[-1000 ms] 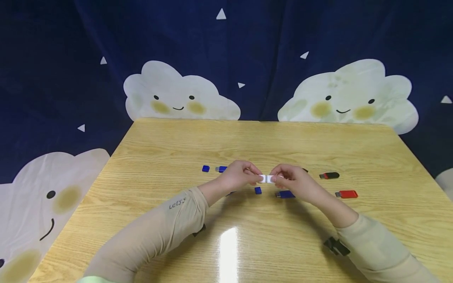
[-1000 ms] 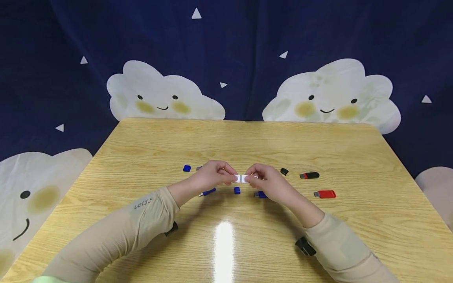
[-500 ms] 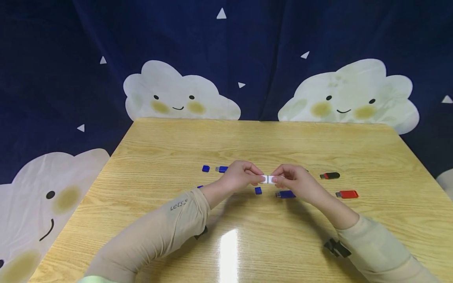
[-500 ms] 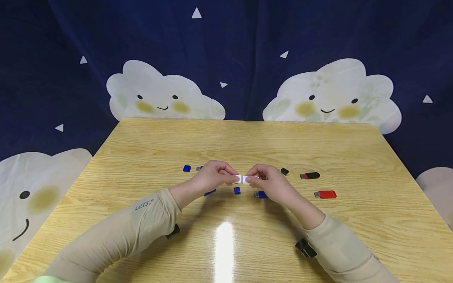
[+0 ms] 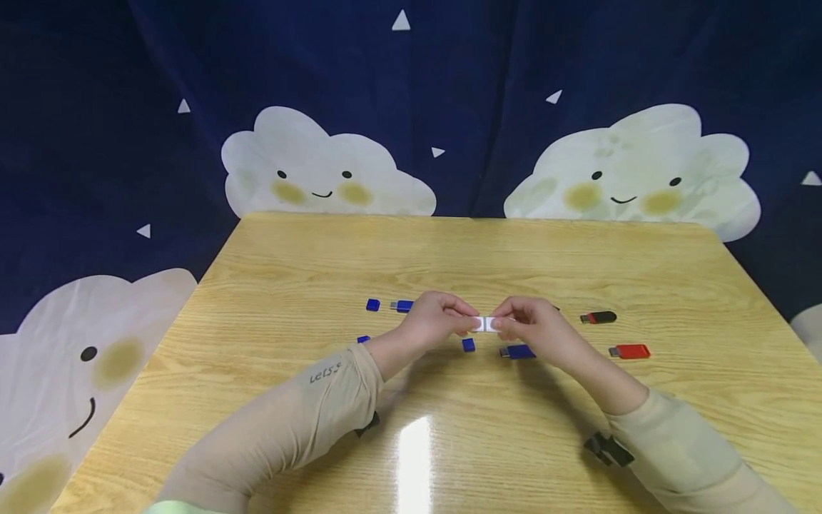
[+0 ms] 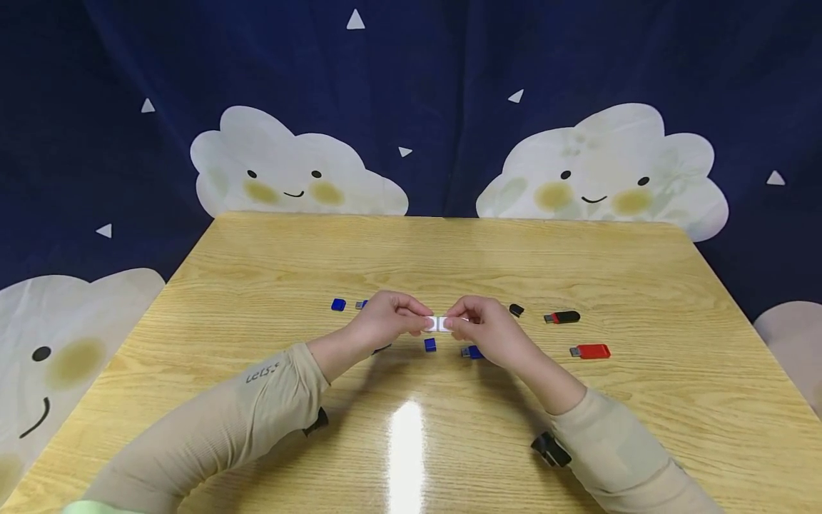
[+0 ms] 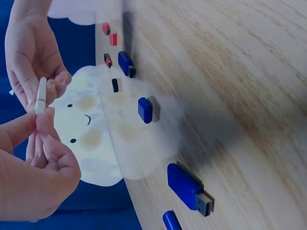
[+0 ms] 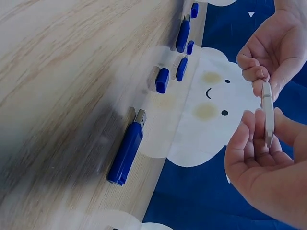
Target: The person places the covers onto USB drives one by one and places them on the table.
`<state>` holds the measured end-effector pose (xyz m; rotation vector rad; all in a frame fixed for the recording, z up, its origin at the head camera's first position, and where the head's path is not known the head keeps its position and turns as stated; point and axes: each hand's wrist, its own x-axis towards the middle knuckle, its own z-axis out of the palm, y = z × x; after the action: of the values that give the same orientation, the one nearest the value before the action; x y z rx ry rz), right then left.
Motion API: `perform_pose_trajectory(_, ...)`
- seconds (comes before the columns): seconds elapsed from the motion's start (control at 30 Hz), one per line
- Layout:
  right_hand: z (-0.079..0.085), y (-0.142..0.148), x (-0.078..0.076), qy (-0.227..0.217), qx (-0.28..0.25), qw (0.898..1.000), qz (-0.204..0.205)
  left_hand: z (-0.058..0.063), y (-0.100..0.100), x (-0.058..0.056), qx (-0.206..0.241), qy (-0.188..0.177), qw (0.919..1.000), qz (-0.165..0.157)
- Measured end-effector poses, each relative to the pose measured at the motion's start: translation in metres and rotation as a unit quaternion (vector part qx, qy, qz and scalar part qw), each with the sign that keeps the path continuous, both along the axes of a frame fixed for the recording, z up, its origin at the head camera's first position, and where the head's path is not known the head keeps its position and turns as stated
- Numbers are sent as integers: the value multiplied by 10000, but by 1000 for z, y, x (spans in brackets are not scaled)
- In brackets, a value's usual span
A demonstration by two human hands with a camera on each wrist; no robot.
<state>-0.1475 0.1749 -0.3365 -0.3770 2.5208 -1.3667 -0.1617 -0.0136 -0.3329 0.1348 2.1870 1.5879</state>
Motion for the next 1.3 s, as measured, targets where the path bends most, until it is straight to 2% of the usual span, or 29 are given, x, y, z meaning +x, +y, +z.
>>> perform_pose_trajectory(0.17, 1, 0, 0, 48, 49, 10000, -13, -2, 2, 0, -24, 172, 9998, 24)
perform_pose_trajectory(0.3, 2, 1, -1, -37, 130, 9998, -118, -7, 3, 1, -164, 711, 9972, -173)
perform_pose_trajectory(0.43, 3, 3, -4, -136, 52, 9996, -229, -9, 4, 0, -422, 1502, 9865, -499)
perform_pose_trajectory(0.53, 2, 5, -6, 210, 295, 9991, -199, -9, 4, -2, -708, 2036, 9745, -619)
perform_pose_trajectory(0.6, 0, 5, -6, 637, 630, 9958, -186, -9, 4, -5, -950, 2318, 9661, -630)
perform_pose_trajectory(0.73, -2, 5, -7, 1621, 1418, 9763, -227, -10, 4, -11, -1629, 2674, 9476, -641)
perform_pose_trajectory(0.8, -3, 4, -7, 2021, 1793, 9625, -267, -12, 5, -14, -2110, 2948, 9294, -695)
perform_pose_trajectory(0.87, -4, 4, -8, 2239, 2088, 9516, -283, -13, 7, -16, -2556, 3198, 9093, -749)
perform_pose_trajectory(0.97, -5, 4, -10, 2256, 2381, 9442, -295, -15, 11, -21, -3045, 3480, 8828, -826)
perform_pose_trajectory(1.0, -6, 4, -12, 2216, 2452, 9433, -299, -16, 13, -22, -3140, 3493, 8787, -848)
perform_pose_trajectory(1.17, -11, 4, -23, 2090, 2729, 9386, -278, -19, 22, -31, -3432, 3217, 8768, -1001)
perform_pose_trajectory(1.3, -17, 5, -31, 2089, 2799, 9366, -295, -22, 28, -38, -3683, 3103, 8697, -1079)
